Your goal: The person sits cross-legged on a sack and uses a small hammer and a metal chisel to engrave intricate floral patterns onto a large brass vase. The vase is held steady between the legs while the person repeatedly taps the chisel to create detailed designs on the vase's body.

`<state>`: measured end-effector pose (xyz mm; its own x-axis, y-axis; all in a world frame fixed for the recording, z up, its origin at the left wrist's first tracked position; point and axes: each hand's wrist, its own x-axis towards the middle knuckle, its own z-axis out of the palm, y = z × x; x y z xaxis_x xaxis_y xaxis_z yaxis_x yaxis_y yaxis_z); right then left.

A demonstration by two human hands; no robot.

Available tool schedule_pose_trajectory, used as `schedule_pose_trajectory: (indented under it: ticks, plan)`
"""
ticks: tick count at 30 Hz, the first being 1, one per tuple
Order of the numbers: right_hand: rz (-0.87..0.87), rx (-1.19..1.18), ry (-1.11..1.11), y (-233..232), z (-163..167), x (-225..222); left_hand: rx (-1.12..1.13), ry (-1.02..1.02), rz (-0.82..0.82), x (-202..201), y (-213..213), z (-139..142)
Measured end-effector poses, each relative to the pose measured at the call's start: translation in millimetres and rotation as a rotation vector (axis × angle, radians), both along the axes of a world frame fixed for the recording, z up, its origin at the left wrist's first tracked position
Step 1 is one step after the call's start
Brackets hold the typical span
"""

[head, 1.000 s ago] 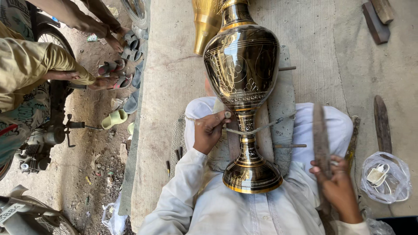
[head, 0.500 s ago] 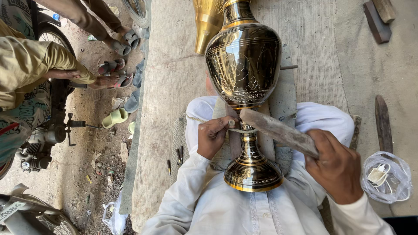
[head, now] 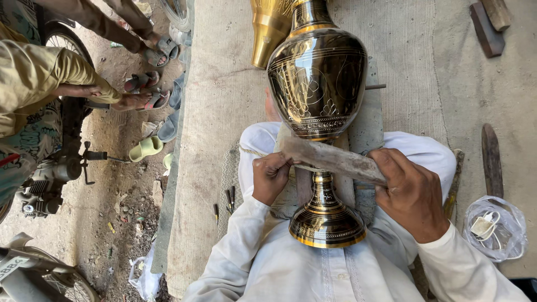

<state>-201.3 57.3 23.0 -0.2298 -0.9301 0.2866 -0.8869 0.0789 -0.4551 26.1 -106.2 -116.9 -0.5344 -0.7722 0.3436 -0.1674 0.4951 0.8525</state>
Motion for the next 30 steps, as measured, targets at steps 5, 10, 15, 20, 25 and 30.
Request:
schedule_pose_trajectory:
  ticks: [5,10,15,20,25,30]
  plan:
    - [-0.002,-0.053,0.022,-1.1,6.1,5.8,0.016,-0.026,0.026,1.3,0.2,-3.6]
    - [-0.058,0.101,0.198,-5.9,12.0,10.3,0.02,0.009,0.015,-1.0,3.3,-1.2]
    - [-0.092,0.12,0.239,-6.2,9.2,8.4,0.045,0.021,0.004,-5.8,0.6,2.1]
    - [-0.104,-0.054,0.09,-1.2,5.1,6.5,-0.021,0.006,0.011,-5.7,0.1,2.5]
    - [-0.116,0.008,0.143,-3.5,3.4,9.7,0.014,0.0,0.055,-5.8,1.0,2.8]
    - [-0.091,0.145,0.304,-4.8,5.4,9.9,-0.006,-0.04,0.033,-3.7,3.1,5.6]
